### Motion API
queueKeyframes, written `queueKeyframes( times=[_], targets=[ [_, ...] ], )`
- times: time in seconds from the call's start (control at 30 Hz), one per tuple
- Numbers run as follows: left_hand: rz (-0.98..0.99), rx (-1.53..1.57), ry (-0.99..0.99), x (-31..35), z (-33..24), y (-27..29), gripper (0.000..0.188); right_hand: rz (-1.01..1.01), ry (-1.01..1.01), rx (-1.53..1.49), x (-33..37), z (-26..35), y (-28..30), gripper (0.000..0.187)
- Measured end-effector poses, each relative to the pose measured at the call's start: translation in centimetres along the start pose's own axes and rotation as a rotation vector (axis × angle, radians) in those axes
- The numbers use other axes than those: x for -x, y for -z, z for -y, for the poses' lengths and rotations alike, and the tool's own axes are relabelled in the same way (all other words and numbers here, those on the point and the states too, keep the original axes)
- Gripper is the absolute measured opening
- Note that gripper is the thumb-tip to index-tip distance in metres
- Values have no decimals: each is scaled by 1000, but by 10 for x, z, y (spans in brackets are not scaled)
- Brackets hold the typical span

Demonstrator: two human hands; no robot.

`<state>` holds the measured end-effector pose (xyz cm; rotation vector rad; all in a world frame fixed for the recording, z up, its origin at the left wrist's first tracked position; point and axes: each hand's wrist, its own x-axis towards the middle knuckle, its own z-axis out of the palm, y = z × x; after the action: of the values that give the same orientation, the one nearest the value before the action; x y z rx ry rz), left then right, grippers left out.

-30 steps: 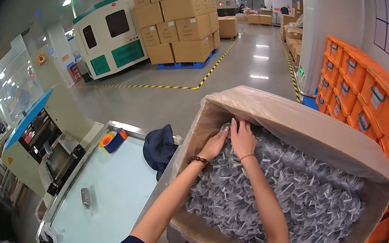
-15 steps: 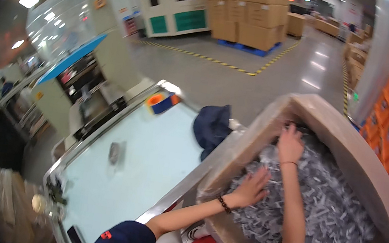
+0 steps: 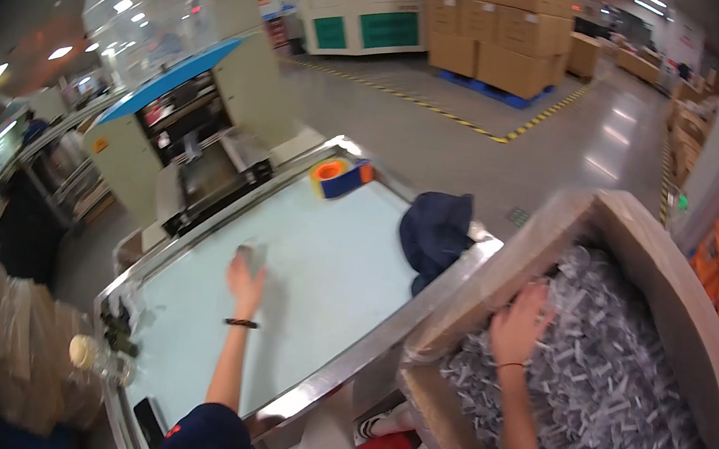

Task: The person sorts and packs small grey plastic parts by hand from a bulk container into plastic bags on a workstation.

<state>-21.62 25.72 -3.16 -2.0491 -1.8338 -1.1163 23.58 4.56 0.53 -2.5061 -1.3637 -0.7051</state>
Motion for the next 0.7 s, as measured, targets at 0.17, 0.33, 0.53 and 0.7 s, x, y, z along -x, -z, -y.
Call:
queueKeyframes(
  times=[0.17,0.33,0.53,0.7],
  targets=[
    [117,-100,222,14,47,-8,63,161,67,-269,63,31,-18,70],
    [59,-62,87,19,16,10,57,482,69,-669,117,58,23,59],
    [245,547,-373,59,-144,80,56,555,17,-1187,141,52,89,56],
    [587,862,-1000,119,-227,105,59,348,-193,-2058,131,57,124,71]
  ],
)
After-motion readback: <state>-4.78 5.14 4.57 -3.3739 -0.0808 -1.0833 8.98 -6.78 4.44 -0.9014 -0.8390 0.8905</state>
